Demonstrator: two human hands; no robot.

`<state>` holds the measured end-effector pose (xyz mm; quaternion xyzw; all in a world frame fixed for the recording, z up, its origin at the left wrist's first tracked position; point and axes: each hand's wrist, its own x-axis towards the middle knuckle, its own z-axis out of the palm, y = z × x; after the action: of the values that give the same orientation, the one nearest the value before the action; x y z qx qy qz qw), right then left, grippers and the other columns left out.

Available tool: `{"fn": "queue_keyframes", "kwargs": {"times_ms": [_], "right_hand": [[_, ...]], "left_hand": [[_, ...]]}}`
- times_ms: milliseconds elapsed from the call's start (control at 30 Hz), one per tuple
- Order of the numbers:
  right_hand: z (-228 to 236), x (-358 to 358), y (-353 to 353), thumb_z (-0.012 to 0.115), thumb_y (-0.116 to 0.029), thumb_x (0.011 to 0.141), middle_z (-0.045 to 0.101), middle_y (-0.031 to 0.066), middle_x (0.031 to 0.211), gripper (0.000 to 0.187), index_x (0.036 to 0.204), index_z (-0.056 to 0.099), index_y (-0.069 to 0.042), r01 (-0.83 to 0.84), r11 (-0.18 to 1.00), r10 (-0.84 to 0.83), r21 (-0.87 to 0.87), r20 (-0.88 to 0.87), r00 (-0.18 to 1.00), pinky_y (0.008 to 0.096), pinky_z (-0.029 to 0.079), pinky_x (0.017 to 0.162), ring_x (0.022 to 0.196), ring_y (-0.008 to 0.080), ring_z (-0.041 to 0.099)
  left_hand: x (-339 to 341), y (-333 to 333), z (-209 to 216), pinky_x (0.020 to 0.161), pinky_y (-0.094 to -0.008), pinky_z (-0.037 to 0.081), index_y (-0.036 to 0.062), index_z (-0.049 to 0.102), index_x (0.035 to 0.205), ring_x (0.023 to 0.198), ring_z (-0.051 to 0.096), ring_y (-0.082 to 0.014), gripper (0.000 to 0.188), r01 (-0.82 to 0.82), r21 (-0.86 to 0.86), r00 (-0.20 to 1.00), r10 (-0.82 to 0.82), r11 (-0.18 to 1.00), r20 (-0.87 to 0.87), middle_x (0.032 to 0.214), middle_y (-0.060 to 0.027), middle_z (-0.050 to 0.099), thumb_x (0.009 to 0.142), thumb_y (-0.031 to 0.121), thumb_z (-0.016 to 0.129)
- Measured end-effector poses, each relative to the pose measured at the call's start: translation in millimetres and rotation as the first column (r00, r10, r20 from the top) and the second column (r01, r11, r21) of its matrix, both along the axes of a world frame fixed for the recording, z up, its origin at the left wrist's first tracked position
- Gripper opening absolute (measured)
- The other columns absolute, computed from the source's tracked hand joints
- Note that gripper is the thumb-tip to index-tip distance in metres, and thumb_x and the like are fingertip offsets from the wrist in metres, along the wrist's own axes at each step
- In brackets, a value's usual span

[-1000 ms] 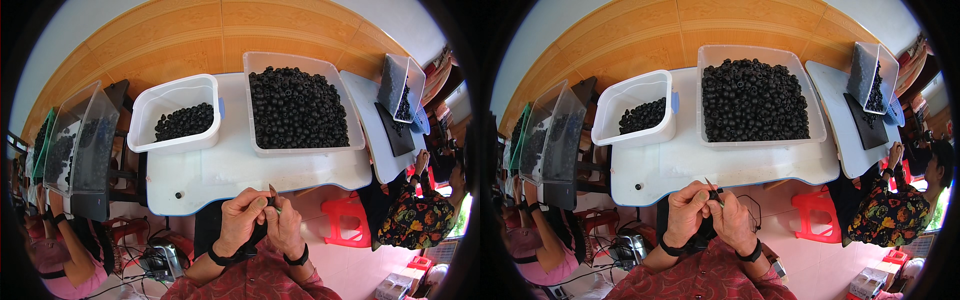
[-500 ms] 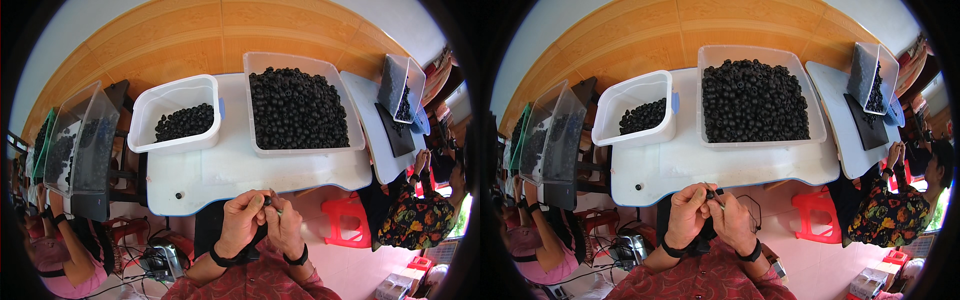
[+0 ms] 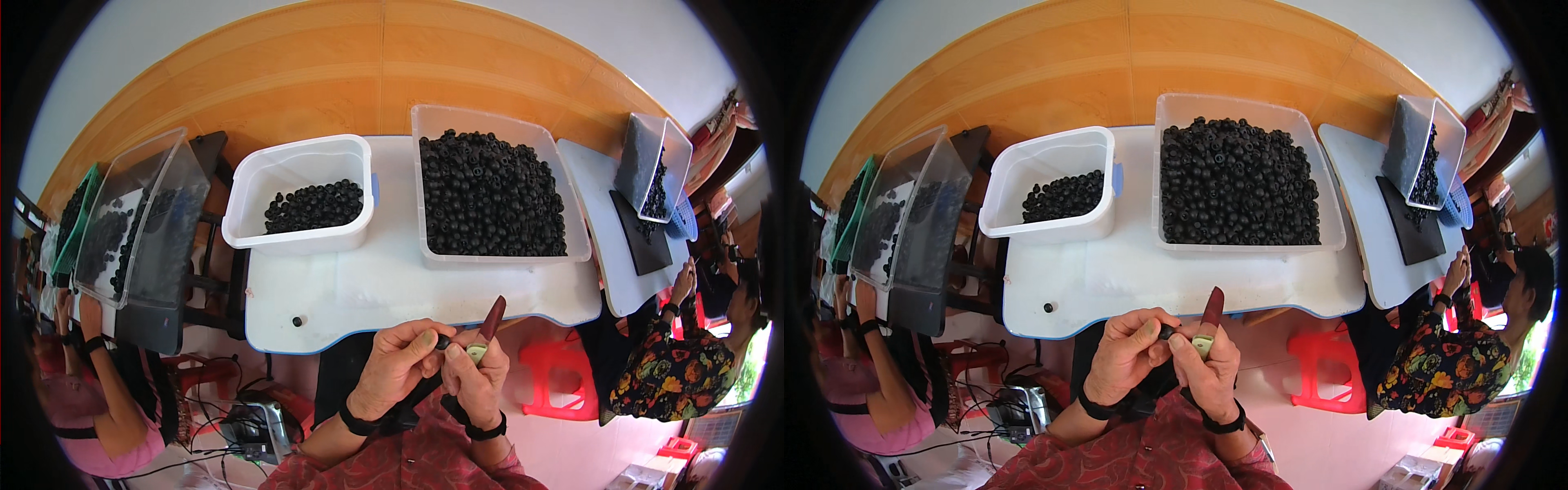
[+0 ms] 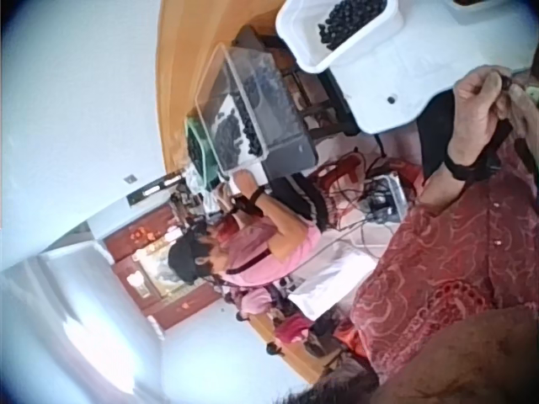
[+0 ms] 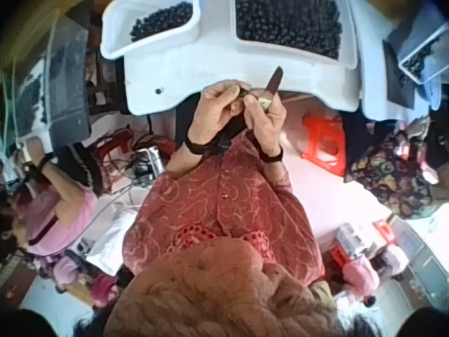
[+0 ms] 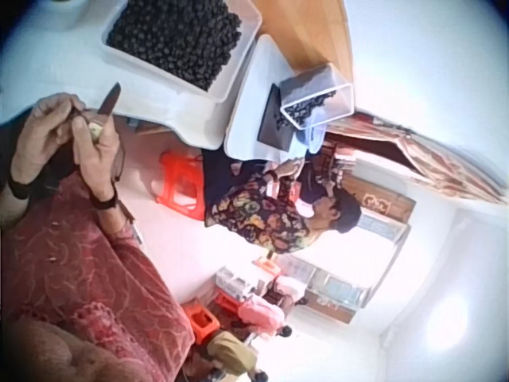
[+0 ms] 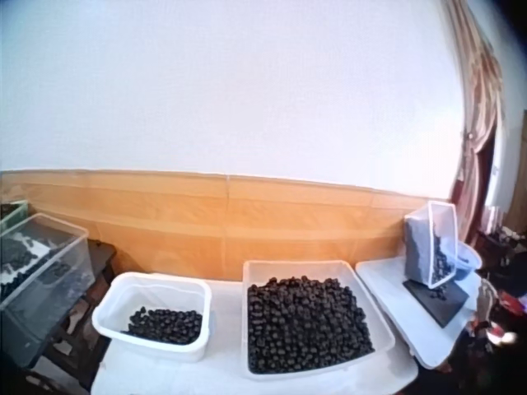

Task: Trimming excess material from small black rubber components using a knife.

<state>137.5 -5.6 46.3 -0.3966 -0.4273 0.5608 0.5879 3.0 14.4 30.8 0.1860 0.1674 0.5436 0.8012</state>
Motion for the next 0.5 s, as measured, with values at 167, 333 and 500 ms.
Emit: {"fn": "queue_keyframes", "kwargs": {"times_ms": [167,333,500], "right_hand": [[4.1,-2.3,-1.7,0.057,-0.006,0.094,0.052,-0.0003,0.064,0.007,0.097,0.054,0.000,-0.027,1.000,0.027,0.008,-0.021,0.999,0.0193,0.032,0.040,0.045,0.0034,0.043],[7.5,-13.6,-3.1,0.058,-0.009,0.095,0.052,-0.0002,0.064,0.010,0.096,0.054,-0.001,0.005,0.998,-0.011,0.057,0.108,0.994,0.0192,0.032,0.040,0.045,0.0036,0.043],[10.4,-14.9,-1.0,0.058,-0.009,0.095,0.049,0.0013,0.056,0.011,0.093,0.051,-0.001,-0.049,0.999,0.049,0.003,0.054,0.997,0.0217,0.031,0.037,0.040,0.0067,0.040]], "left_hand": [[-2.9,-3.1,6.7,0.058,-0.0219,0.041,-0.0054,0.064,0.108,0.063,0.048,-0.0082,0.024,-0.018,-0.006,1.000,0.018,1.000,0.006,0.075,-0.0033,0.058,0.097,0.015,0.055],[-5.9,-6.4,4.2,0.058,-0.0223,0.041,-0.0052,0.064,0.108,0.062,0.048,-0.0089,0.024,-0.061,0.075,0.991,0.069,0.995,-0.114,0.074,-0.0035,0.057,0.097,0.014,0.056],[-14.7,-7.6,8.5,0.058,-0.0229,0.041,-0.0057,0.064,0.108,0.062,0.048,-0.0094,0.023,-0.044,0.059,0.996,0.049,0.997,-0.080,0.074,-0.0038,0.057,0.097,0.012,0.056]]}}
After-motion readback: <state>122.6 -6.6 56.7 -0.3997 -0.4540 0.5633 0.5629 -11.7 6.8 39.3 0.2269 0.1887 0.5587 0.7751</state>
